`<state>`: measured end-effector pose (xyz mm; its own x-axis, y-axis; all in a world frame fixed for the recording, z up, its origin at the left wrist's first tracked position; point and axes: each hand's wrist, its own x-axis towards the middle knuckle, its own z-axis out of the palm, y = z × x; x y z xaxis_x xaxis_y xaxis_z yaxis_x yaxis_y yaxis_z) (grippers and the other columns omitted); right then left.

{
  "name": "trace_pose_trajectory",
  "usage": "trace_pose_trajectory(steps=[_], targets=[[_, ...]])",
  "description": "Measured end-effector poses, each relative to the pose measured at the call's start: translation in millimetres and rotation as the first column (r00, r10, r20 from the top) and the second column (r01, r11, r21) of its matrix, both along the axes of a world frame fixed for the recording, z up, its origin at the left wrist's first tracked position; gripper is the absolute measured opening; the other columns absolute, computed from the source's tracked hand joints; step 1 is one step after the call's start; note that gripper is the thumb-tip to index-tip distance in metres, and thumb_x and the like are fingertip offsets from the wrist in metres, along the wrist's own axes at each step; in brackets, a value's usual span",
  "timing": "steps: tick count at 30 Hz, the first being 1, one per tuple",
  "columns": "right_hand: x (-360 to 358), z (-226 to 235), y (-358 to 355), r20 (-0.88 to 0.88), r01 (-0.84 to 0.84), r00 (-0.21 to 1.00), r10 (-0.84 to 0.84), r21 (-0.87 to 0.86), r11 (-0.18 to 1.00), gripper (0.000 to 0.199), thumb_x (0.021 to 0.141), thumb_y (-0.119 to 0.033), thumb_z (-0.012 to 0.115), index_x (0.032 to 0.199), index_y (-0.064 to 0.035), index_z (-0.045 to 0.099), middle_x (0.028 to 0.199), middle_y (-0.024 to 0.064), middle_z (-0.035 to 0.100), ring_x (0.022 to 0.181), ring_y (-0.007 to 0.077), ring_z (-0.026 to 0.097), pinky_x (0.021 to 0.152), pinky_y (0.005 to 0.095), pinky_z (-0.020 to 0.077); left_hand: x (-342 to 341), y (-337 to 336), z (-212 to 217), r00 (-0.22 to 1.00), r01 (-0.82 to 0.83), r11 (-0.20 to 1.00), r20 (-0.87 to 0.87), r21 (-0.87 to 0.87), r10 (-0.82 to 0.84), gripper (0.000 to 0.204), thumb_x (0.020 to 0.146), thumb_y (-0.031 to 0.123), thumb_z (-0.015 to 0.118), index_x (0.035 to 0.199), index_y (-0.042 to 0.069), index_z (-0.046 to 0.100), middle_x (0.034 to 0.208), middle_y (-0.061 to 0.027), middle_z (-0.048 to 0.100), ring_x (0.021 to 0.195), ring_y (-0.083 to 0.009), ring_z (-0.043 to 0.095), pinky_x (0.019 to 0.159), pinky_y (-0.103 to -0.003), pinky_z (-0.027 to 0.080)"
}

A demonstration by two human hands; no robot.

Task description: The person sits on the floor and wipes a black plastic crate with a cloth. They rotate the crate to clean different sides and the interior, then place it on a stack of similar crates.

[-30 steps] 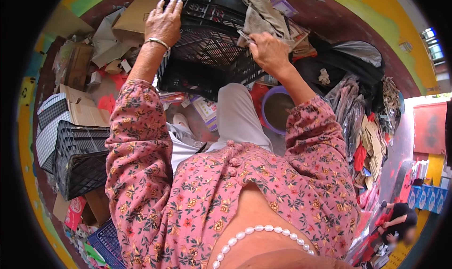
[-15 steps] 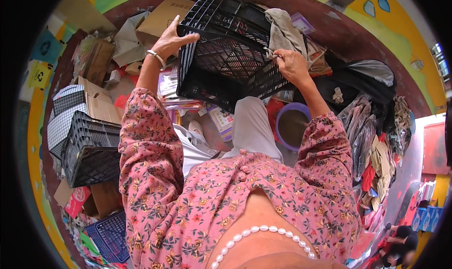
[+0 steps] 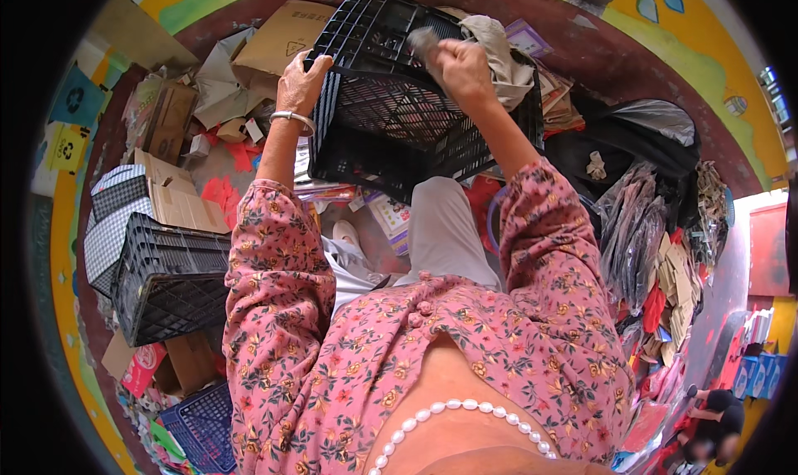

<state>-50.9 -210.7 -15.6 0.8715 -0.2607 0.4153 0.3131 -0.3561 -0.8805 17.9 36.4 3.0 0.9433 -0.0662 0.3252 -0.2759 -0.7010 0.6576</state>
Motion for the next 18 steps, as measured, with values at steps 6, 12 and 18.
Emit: trace_pose_trajectory(steps=[6,12,18], targets=[[46,19,-7,0.197,0.26,0.948,-0.249,-0.033,0.965,0.016,0.075,-0.012,0.053,0.078,-0.0025,0.065,0.07,0.0182,0.062,0.065,0.0294,0.061,0.061,0.0354,0.0462,-2,-3,-5,0.998,0.053,0.996,0.027,-0.067,-0.051,0.064,0.075,0.048,0.053,0.117,0.0,0.05,0.113,-0.0247,0.053,0.109,-0.0347,0.049,0.092,-0.037,0.037],[30,8,17,0.158,0.238,0.967,-0.198,-0.832,0.502,0.016,0.078,-0.017,0.049,0.075,-0.009,0.062,0.073,0.0121,0.062,0.07,0.028,0.063,0.061,0.0388,0.0499,-6,0,-1,0.998,0.064,0.996,-0.003,-0.06,-0.065,0.06,0.073,0.044,0.055,0.113,0.0,0.053,0.107,-0.0235,0.056,0.103,-0.0328,0.053,0.088,-0.035,0.04],[23,25,6,-0.122,0.042,0.976,-0.179,-0.705,0.708,0.023,0.072,-0.016,0.051,0.089,-0.0087,0.065,0.084,0.0181,0.063,0.082,0.033,0.061,0.076,0.0413,0.0478,-9,-9,31,0.969,0.121,0.992,-0.215,-0.029,-0.125,0.058,0.069,0.046,0.06,0.103,-0.001,0.059,0.098,-0.0185,0.061,0.093,-0.0276,0.058,0.082,-0.033,0.042]])
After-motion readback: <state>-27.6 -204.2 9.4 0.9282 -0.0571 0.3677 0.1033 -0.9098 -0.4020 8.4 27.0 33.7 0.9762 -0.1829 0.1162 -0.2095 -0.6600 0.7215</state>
